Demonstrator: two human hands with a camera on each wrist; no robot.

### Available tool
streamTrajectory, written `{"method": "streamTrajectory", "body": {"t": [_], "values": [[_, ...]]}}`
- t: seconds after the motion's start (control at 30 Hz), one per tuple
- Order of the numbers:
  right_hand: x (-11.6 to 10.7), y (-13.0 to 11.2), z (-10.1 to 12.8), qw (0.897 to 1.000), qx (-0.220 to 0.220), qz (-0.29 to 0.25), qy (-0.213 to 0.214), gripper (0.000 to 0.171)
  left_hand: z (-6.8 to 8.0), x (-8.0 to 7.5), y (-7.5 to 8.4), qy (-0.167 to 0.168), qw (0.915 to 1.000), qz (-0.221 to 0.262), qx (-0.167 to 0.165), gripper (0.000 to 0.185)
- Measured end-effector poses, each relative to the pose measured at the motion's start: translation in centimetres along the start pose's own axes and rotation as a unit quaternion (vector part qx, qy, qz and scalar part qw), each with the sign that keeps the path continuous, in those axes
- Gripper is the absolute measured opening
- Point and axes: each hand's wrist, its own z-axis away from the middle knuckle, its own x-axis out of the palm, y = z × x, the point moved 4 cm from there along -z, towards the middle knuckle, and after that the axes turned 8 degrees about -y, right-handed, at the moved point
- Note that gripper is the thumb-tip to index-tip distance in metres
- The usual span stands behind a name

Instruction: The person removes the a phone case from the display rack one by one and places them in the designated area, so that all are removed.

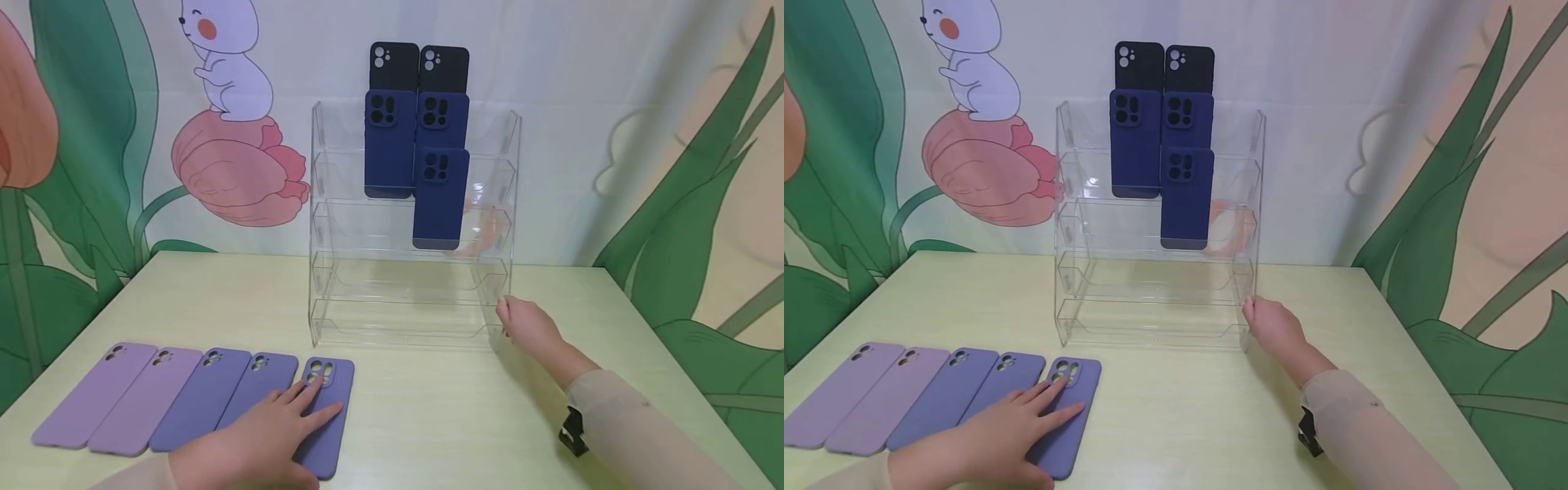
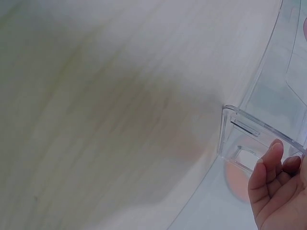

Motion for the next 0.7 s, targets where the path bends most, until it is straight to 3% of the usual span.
{"method": "streamTrajectory", "body": {"t": [0.27,0.5,0.53,0.6,0.7], "values": [[-0.1,-0.1,-0.1,1.0,-0.003,-0.001,0.001,0.04,0.6,0.0,-1.2,0.01,0.9999,-0.001,-0.012,0.095],[0.1,-0.1,-0.1,1.0,-0.002,-0.002,-0.002,0.04,0.7,-0.6,-1.1,0.015,0.9998,0.01,-0.01,0.097],[0.1,-0.1,-0.1,1.0,-0.001,-0.001,-0.002,0.04,0.8,-1.0,-1.0,0.027,0.9995,0.014,-0.005,0.096],[0.0,-0.1,-0.1,1.0,-0.001,0.002,-0.003,0.04,0.8,-2.3,-0.8,0.084,0.9963,0.018,0.01,0.089],[0.1,-0.2,-0.1,1.0,-0.001,0.003,-0.006,0.039,0.9,-4.9,-0.9,0.203,0.9786,0.036,0.007,0.077]]}}
